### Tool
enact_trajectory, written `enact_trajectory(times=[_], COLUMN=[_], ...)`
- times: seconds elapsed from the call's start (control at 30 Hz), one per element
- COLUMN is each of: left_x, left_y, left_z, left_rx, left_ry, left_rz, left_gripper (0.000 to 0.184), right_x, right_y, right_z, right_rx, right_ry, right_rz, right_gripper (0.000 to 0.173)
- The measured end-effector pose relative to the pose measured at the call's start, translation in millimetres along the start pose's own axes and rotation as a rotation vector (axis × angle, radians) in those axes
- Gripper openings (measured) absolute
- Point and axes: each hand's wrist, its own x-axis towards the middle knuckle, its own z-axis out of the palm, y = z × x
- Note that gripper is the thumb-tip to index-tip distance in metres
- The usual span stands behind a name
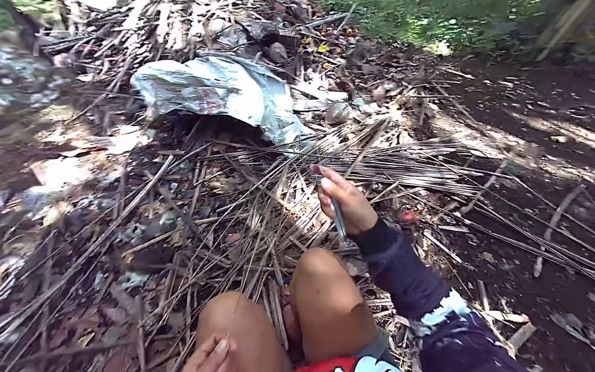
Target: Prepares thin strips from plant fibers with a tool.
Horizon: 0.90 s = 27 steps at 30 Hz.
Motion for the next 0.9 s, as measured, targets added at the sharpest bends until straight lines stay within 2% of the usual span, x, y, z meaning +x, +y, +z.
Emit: enact_trajectory(times=[0.07,0.1,0.17,0.23,0.3,0.37,0.53,0.6,0.67,0.8,0.83,0.9], left_x=[7.9,14.3,25.2,29.0,26.0,22.5,10.4,9.7,12.6,19.0,18.4,13.6], left_y=[7.7,12.9,17.7,15.9,16.2,18.1,13.9,10.6,7.8,8.4,8.6,6.9], left_z=[20.4,32.4,48.3,53.4,53.3,52.9,49.3,49.1,47.7,46.9,45.9,42.5], left_rx=[0.084,0.133,0.197,0.233,0.310,0.360,0.367,0.347,0.379,0.496,0.548,0.660], left_ry=[0.216,0.306,0.377,0.382,0.359,0.343,0.318,0.322,0.353,0.431,0.442,0.463], left_rz=[0.039,0.063,0.149,0.261,0.364,0.434,0.406,0.397,0.411,0.490,0.521,0.585], left_gripper=[0.021,0.020,0.018,0.013,0.009,0.009,0.009,0.008,0.009,0.010,0.011,0.017], right_x=[-23.2,-38.8,-68.0,-79.3,-68.7,-55.9,-17.8,-12.8,-24.8,-60.9,-57.5,-35.4], right_y=[13.4,21.4,35.6,45.1,45.2,38.3,20.6,21.6,25.8,39.8,38.1,28.6], right_z=[31.5,50.4,81.1,93.1,89.5,84.2,57.5,53.2,61.3,89.7,88.5,73.4], right_rx=[-0.015,-0.030,-0.019,0.016,0.048,0.039,0.040,0.078,0.048,0.002,0.013,0.035], right_ry=[-0.183,-0.322,-0.565,-0.685,-0.726,-0.740,-0.387,-0.328,-0.389,-0.760,-0.763,-0.606], right_rz=[0.135,0.210,0.326,0.372,0.329,0.276,0.087,0.048,0.100,0.325,0.324,0.242], right_gripper=[0.066,0.070,0.067,0.051,0.042,0.041,0.033,0.033,0.036,0.041,0.040,0.038])
